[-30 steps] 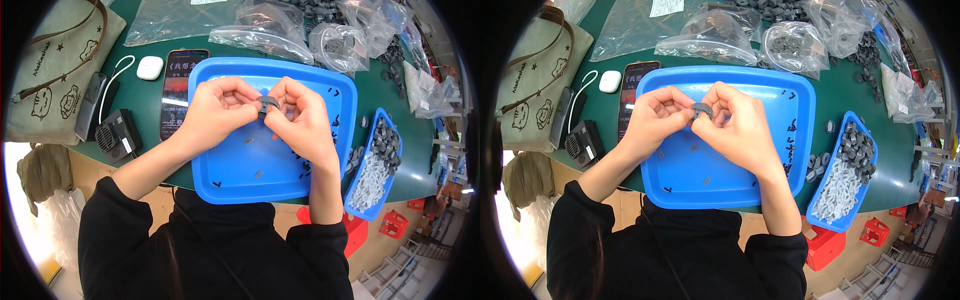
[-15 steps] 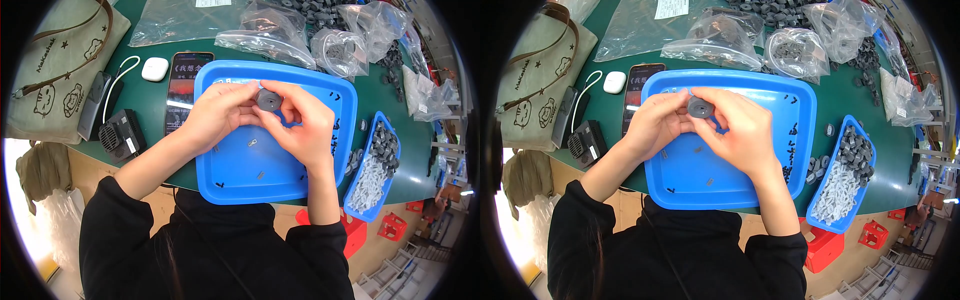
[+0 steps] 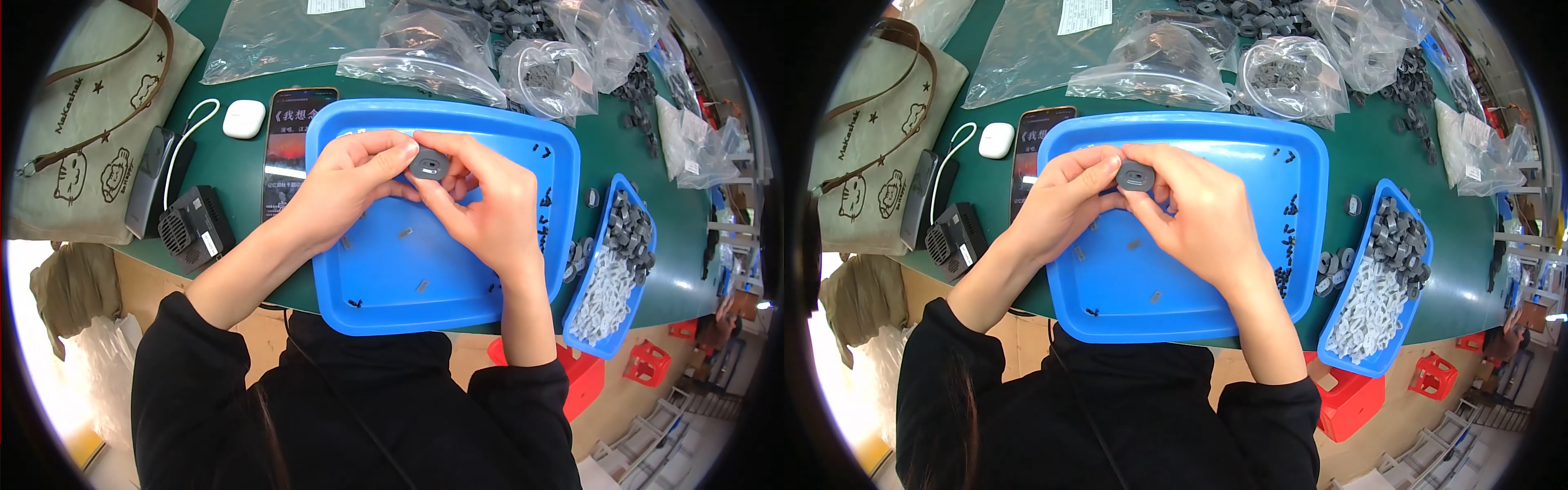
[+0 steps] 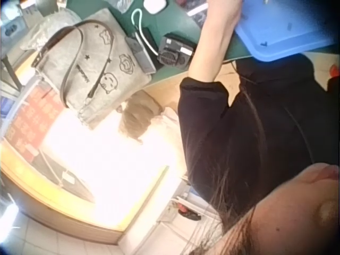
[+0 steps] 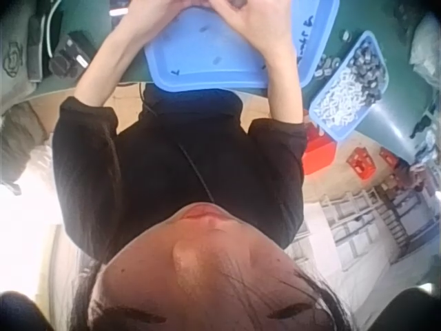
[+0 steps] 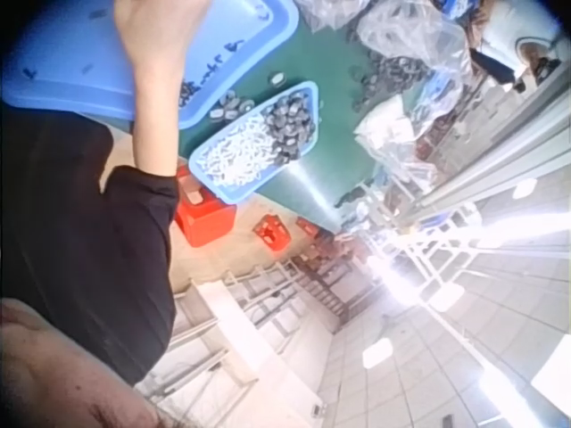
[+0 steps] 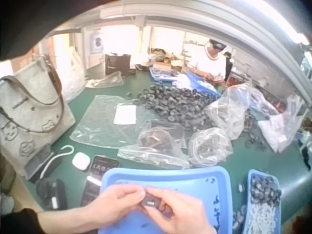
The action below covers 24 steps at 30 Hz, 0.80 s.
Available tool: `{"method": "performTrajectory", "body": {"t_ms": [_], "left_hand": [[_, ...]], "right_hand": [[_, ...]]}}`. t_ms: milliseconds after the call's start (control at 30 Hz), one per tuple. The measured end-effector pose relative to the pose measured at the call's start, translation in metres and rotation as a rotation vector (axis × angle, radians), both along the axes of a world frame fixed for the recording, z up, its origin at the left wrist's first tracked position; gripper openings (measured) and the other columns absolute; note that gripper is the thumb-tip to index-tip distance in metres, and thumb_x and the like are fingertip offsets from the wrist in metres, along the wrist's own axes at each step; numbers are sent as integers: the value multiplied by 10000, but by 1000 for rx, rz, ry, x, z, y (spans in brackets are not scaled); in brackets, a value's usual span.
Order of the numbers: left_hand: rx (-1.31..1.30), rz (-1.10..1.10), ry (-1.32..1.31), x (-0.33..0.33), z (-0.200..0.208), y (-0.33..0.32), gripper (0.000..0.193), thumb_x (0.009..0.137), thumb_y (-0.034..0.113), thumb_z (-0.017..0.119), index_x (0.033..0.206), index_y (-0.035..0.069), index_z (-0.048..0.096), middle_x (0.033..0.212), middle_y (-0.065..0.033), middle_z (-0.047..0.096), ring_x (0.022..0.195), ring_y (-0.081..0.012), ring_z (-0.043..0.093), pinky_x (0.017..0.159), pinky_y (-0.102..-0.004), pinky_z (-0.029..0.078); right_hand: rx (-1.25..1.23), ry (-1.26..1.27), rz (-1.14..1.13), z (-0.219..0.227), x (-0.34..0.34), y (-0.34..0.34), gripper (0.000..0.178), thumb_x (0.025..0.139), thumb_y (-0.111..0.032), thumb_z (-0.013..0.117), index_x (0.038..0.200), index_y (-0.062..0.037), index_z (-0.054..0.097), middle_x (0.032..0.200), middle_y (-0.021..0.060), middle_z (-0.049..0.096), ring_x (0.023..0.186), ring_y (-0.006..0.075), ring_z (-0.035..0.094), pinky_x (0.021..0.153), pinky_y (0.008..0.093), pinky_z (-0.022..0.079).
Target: The person assembles small plastic components by taking grey housings and white inserts from trays and fitting the inserts into the housings by hand.
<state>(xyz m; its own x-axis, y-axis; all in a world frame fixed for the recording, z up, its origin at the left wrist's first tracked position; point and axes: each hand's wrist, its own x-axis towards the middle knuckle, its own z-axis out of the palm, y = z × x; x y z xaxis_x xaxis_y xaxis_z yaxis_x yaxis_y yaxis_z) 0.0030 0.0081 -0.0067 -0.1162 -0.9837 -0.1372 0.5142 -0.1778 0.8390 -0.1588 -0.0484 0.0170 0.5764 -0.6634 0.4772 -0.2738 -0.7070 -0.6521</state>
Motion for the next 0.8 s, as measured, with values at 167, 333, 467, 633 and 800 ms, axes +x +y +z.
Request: {"method": "performTrajectory", "body": {"t_ms": [167,333,467,633,800], "left_hand": [[32,67,-52,-2,-1,1,261,933,227,524,1027,-4,605,947,-48,604,875,-113,579,784,-279,493],[-34,47,-99,-2,0,1,268,932,227,527,996,-17,619,900,-46,612,839,-107,576,758,-254,485],[-36,60,-159,-12,6,2,255,928,212,534,977,-22,623,874,-39,614,813,-104,571,744,-246,478],[-86,56,-246,-6,-2,7,215,919,181,549,954,-16,627,862,-34,616,788,-88,560,718,-228,457],[-110,34,-280,-9,-1,7,219,922,183,544,952,-18,627,858,-28,619,774,-81,553,705,-223,449]], "right_hand": [[508,-96,135,7,0,-3,269,758,-49,657,1025,-36,623,701,24,574,607,64,547,508,210,450],[741,-152,134,5,-2,-6,241,773,-73,650,1008,-34,609,697,3,575,627,37,528,494,194,418],[745,-133,143,6,-9,-8,187,756,-60,644,928,-27,578,650,-21,550,619,15,496,480,165,359],[781,-55,141,7,-4,-7,162,726,-42,636,860,-31,546,612,-29,530,592,3,466,473,166,334],[766,-39,139,8,-7,-6,179,706,-30,637,853,-27,533,591,-25,517,571,2,450,465,169,329]]}}
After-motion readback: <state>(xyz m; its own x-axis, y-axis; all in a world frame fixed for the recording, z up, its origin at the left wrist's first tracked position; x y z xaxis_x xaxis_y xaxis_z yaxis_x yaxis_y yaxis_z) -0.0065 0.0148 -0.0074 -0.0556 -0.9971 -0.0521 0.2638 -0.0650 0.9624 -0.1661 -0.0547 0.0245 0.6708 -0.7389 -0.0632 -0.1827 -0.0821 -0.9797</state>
